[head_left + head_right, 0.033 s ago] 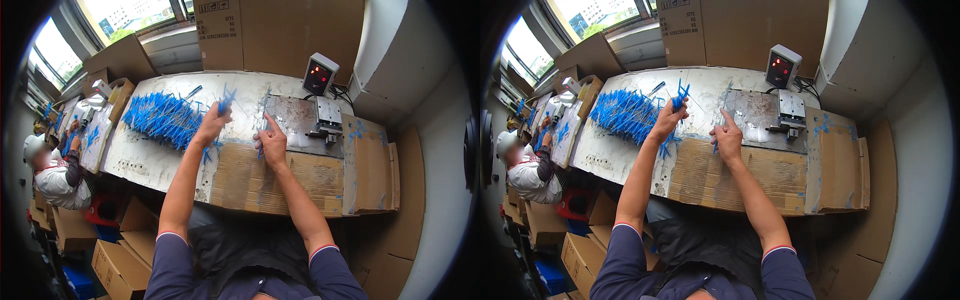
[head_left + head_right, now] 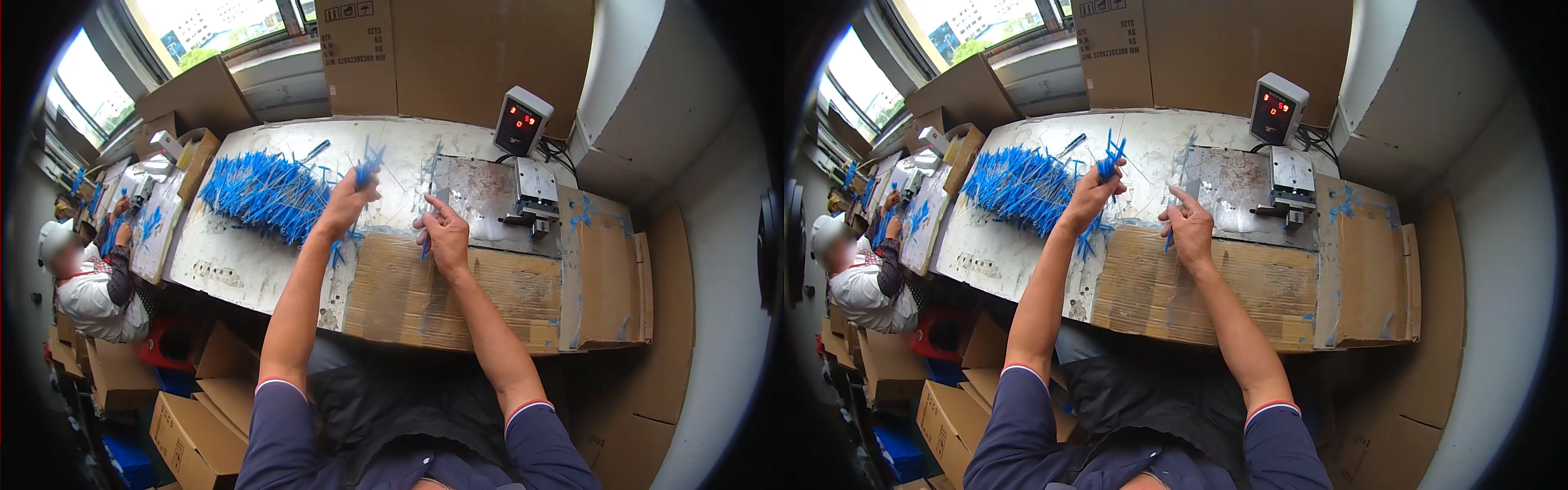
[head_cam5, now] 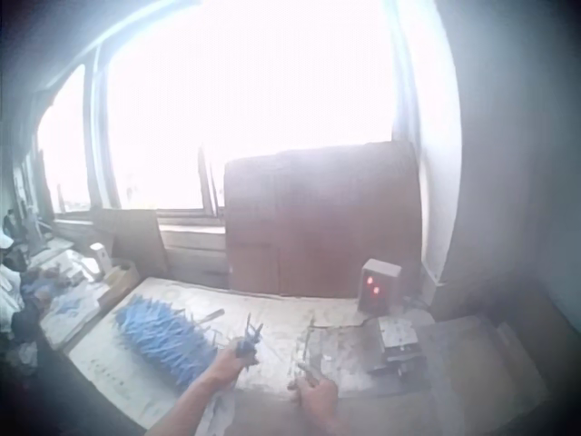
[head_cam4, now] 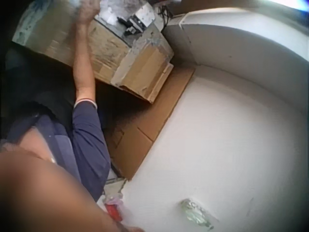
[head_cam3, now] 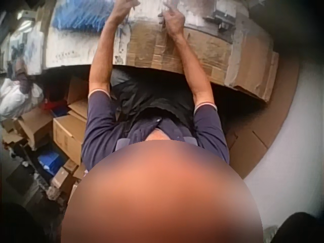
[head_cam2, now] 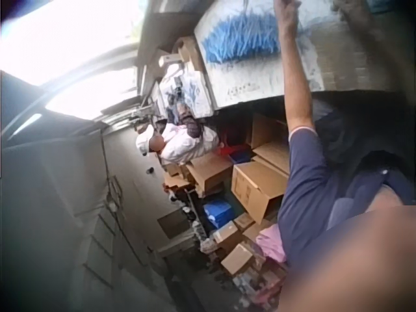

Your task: Bundling and counting blue plastic bristles at a workshop station.

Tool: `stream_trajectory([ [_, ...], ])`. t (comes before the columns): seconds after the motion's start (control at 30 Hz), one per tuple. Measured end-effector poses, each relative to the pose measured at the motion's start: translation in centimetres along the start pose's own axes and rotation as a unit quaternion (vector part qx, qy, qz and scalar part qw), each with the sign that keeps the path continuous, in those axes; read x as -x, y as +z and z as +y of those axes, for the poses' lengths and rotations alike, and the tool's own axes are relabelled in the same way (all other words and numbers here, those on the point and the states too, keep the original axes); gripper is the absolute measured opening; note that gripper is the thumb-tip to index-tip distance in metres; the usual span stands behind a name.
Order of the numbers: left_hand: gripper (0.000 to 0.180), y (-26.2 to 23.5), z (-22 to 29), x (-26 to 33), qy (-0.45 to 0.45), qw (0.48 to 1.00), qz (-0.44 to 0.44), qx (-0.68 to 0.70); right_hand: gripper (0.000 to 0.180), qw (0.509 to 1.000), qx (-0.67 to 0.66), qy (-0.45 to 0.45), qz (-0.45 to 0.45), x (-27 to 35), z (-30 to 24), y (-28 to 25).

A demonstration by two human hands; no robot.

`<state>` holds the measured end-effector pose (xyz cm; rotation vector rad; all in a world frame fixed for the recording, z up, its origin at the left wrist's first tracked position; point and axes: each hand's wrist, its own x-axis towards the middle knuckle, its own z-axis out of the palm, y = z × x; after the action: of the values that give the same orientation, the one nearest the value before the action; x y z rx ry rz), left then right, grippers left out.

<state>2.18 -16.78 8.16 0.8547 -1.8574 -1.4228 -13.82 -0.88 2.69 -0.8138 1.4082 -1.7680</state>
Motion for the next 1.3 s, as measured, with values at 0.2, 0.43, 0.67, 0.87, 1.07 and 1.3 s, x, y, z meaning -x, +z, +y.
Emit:
stream_trajectory([
  [0.2,0.015,-1.0,-1.2,0.6,-0.004,0.995,-0.055,0.081,0.035,0.955,-0.260,0.143,-0.030,2.1,-2.6,0.7],
  [0.43,0.012,1.5,-0.5,1.5,0.013,0.991,-0.071,0.114,0.019,0.984,0.044,0.164,-0.050,1.5,-2.0,-1.2],
  [0.67,0.016,3.4,-0.9,2.1,0.011,0.984,-0.137,0.114,0.017,0.946,0.247,-0.180,0.108,-0.3,-2.1,-0.4],
  [0.87,0.017,5.4,-2.7,2.1,-0.014,0.979,-0.153,0.136,0.021,0.982,0.121,-0.127,0.076,-0.8,-1.4,1.4],
  [1.07,0.020,7.7,-4.2,2.7,0.010,0.994,-0.070,0.084,0.025,0.995,0.063,-0.071,0.008,-0.8,-1.1,1.2],
  [1.3,0.021,8.9,-4.8,3.0,0.098,0.994,-0.027,-0.036,0.035,0.995,-0.090,-0.003,-0.037,-1.4,-0.5,1.4],
])
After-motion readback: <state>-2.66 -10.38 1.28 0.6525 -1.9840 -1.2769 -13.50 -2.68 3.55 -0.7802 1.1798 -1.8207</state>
